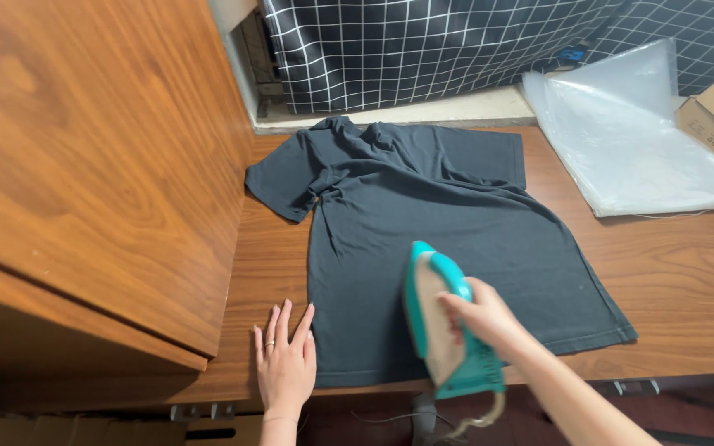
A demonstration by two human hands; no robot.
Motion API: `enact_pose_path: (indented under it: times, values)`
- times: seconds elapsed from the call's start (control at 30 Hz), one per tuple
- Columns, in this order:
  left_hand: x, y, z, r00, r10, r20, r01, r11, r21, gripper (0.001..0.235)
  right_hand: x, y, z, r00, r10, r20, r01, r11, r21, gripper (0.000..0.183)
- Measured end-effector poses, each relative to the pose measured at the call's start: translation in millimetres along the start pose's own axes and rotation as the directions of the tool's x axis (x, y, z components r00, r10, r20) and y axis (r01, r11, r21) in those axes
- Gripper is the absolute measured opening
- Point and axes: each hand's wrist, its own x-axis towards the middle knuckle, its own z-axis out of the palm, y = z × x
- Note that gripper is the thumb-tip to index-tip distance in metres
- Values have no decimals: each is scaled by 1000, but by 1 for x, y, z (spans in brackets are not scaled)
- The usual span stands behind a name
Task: The person irons a black t-shirt on a wooden table, then folds it neatly. The folded shirt is placed into a clear plastic bag, which is then put into a cardboard box. The box is closed and stacked with other boxes.
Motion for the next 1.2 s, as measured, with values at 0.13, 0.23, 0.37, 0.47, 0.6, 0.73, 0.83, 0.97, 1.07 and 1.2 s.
enact_pose_path:
  times: [0.13,0.23,0.37,0.47,0.6,0.73,0.83,0.97,1.07,1.2]
  values:
    - [0,0,-3,1000,-8,-2,8,1000,20,57,15,38,-86,970,27,-244,-61,989,-134,25]
    - [-1,0,-2,1000,-15,-9,15,999,47,57,14,50,-143,946,58,-320,-113,981,-156,27]
    - [-3,-4,3,1000,-16,16,16,999,29,57,18,74,-203,924,61,-378,-109,988,-107,29]
    - [-3,-6,4,1000,-1,-12,2,998,66,57,4,60,-223,926,100,-364,-142,986,-91,37]
    - [-5,-9,8,1000,1,-17,0,998,58,56,-2,53,-232,923,142,-358,-188,977,-99,40]
    - [-3,-4,27,968,-211,-135,176,956,-235,54,-9,45,-227,917,134,-376,-151,988,-16,41]
    - [51,91,-25,945,-243,-219,88,835,-544,46,-24,20,-214,847,219,-484,-273,961,-44,46]
    - [82,232,-14,991,-29,133,125,584,-802,31,-27,49,-218,774,183,-606,-170,982,79,50]
    - [90,334,6,763,270,587,533,251,-808,44,-21,106,-236,778,96,-620,29,982,188,49]
    - [77,425,49,409,666,623,817,36,-575,57,-18,175,-248,823,224,-522,-116,966,232,73]
